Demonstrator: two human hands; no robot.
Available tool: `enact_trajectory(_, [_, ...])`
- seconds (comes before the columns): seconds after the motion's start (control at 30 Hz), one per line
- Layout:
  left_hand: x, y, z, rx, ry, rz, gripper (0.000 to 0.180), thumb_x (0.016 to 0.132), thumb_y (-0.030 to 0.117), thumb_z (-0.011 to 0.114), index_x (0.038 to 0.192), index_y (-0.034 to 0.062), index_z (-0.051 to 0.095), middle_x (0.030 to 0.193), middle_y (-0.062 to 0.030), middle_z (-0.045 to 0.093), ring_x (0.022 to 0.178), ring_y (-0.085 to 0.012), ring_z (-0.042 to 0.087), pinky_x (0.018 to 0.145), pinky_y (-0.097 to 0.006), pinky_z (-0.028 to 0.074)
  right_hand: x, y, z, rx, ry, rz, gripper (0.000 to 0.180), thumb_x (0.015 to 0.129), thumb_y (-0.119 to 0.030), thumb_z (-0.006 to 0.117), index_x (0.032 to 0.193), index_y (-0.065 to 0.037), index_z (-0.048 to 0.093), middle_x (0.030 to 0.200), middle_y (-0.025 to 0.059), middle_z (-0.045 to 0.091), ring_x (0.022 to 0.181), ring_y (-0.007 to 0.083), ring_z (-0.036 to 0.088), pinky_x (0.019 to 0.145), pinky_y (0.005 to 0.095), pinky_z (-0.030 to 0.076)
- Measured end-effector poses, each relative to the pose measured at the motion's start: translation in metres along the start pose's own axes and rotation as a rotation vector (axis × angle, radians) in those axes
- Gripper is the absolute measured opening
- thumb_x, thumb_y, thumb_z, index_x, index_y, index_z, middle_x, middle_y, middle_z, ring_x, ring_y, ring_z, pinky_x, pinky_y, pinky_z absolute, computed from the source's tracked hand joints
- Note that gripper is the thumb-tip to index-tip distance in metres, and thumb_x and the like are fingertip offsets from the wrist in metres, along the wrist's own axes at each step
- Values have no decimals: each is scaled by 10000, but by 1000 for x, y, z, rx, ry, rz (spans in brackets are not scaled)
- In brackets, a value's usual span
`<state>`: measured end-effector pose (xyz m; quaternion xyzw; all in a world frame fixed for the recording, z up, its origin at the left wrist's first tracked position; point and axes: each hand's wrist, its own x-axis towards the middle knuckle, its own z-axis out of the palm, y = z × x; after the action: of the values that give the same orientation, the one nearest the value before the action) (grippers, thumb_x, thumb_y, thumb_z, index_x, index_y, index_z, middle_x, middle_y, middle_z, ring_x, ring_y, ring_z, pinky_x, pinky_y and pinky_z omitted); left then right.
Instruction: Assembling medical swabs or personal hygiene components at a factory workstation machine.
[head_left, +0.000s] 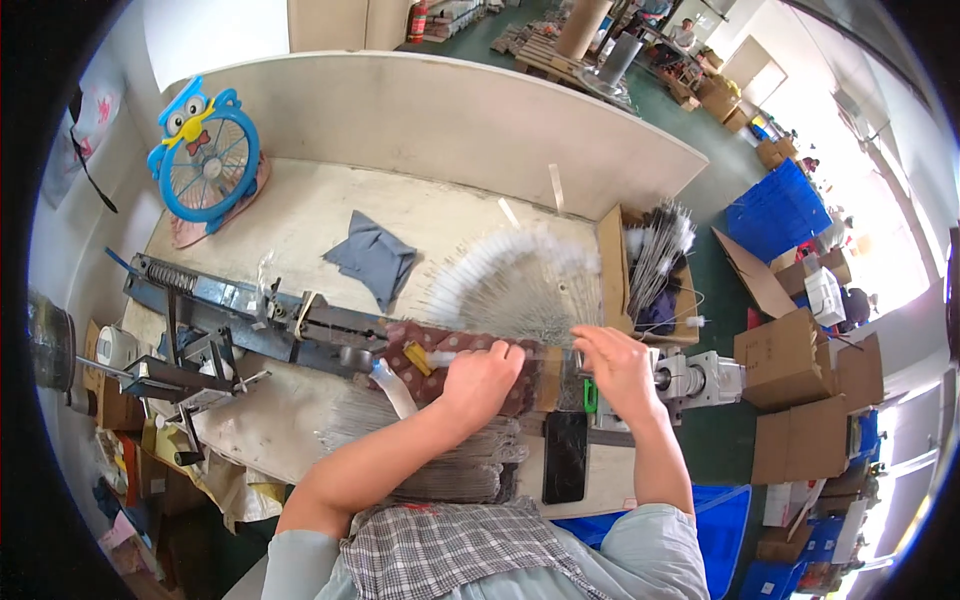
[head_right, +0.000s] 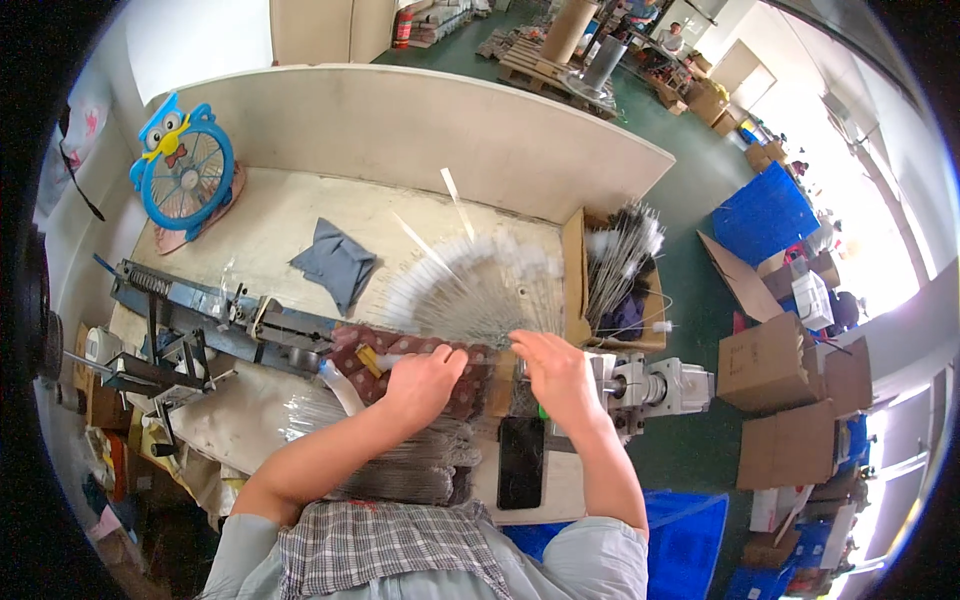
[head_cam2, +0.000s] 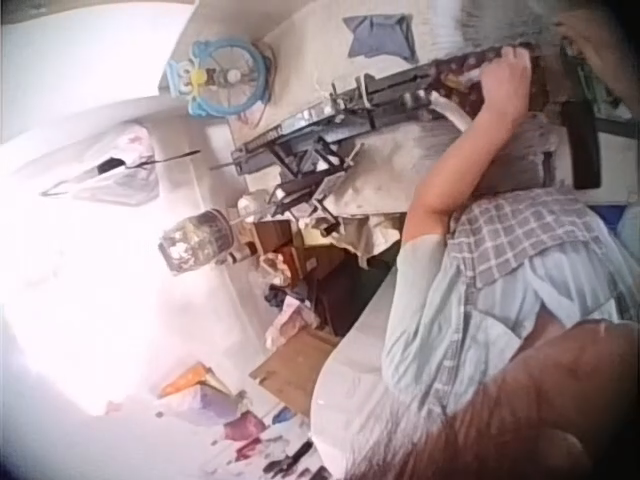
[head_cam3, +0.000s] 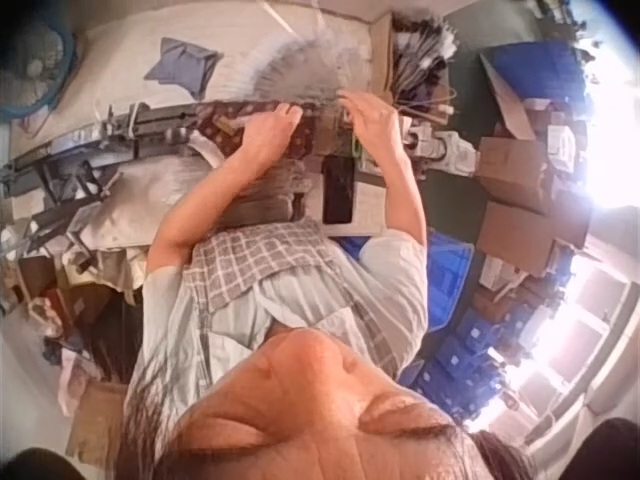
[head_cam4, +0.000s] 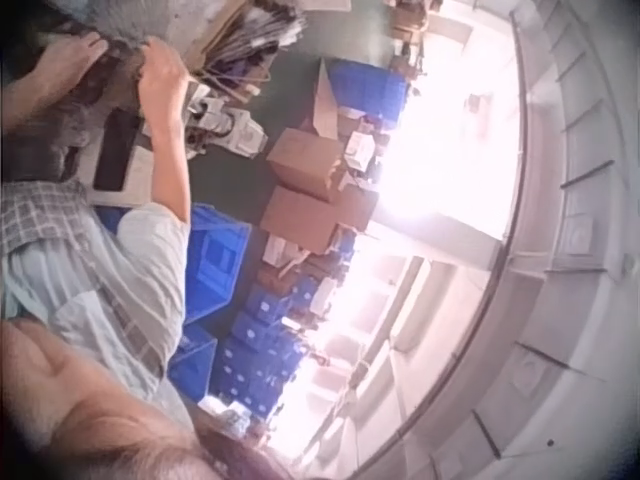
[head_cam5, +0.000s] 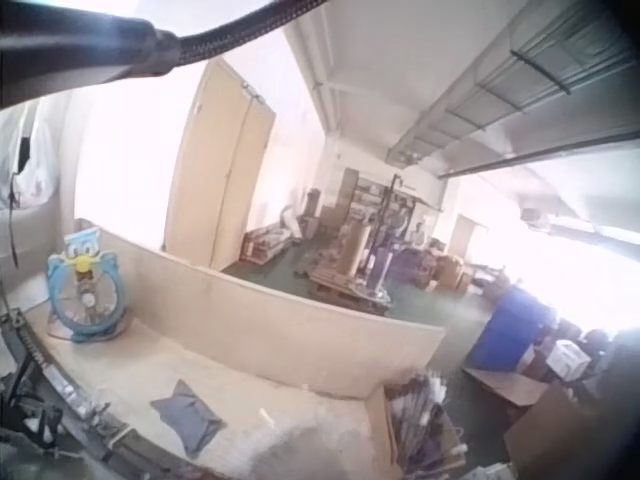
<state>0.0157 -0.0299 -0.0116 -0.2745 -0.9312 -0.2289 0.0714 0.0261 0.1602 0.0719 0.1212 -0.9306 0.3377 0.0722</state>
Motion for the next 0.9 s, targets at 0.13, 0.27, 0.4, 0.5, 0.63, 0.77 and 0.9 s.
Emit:
enact_trajectory(0.13, [15, -18, 18, 198, -17, 52, 43, 728, 101, 568, 758, 103, 538, 769, -56, 571, 639, -208, 613, 613, -340, 463, 4, 17, 10, -75, 86, -81, 151, 819, -113, 641, 946, -32, 656, 829, 142, 655, 728, 322, 616, 638, 361, 497])
enact_trajectory(0.27, [57, -23, 16, 325, -36, 103, 91, 751, 126, 579, 825, 87, 614, 743, -37, 574, 708, -200, 636, 618, -343, 470, 10, 20, 11, -155, -39, -133, 128, 788, -181, 662, 856, -76, 692, 770, 107, 657, 724, 295, 602, 653, 377, 486])
enact_trajectory(0.4, [44, -18, 0, 252, 232, 112, 122, 787, 157, 605, 878, 87, 645, 769, -49, 593, 688, -205, 630, 617, -340, 472, 15, 13, -1, -52, -208, -182, 97, 705, -183, 719, 755, -100, 727, 719, 38, 670, 691, 227, 579, 651, 332, 475])
enact_trajectory(0.5, [-16, -13, -16, -121, 269, 14, 160, 820, 218, 635, 910, 88, 657, 845, -73, 635, 693, -220, 636, 597, -319, 487, 35, -3, 26, 72, -144, -350, 94, 702, -207, 716, 732, -118, 719, 686, 10, 649, 686, 222, 566, 638, 334, 472])
enact_trajectory(0.63, [-83, -21, -20, -519, 126, -310, 203, 866, 255, 610, 937, 72, 659, 813, -80, 649, 701, -222, 645, 586, -310, 498, 58, -35, 91, 164, -127, -550, 99, 713, -217, 695, 714, -118, 684, 678, 11, 619, 713, 218, 569, 648, 337, 478])
enact_trajectory(0.77, [-113, -57, -30, -1595, 158, -1253, 488, 926, 470, 462, 864, 24, 649, 732, -74, 622, 629, -180, 578, 590, -345, 468, 65, -64, 127, 76, -164, -498, 75, 736, -199, 667, 750, -125, 673, 699, 4, 612, 771, 215, 563, 662, 341, 482])
enact_trajectory(0.9, [-124, -79, -56, -2262, 342, -1245, 609, 917, 576, 371, 774, 48, 639, 629, -49, 552, 544, -186, 455, 536, -347, 373, 69, -76, 137, -16, -189, -438, 75, 739, -193, 659, 762, -123, 674, 709, 2, 616, 783, 223, 561, 676, 351, 485])
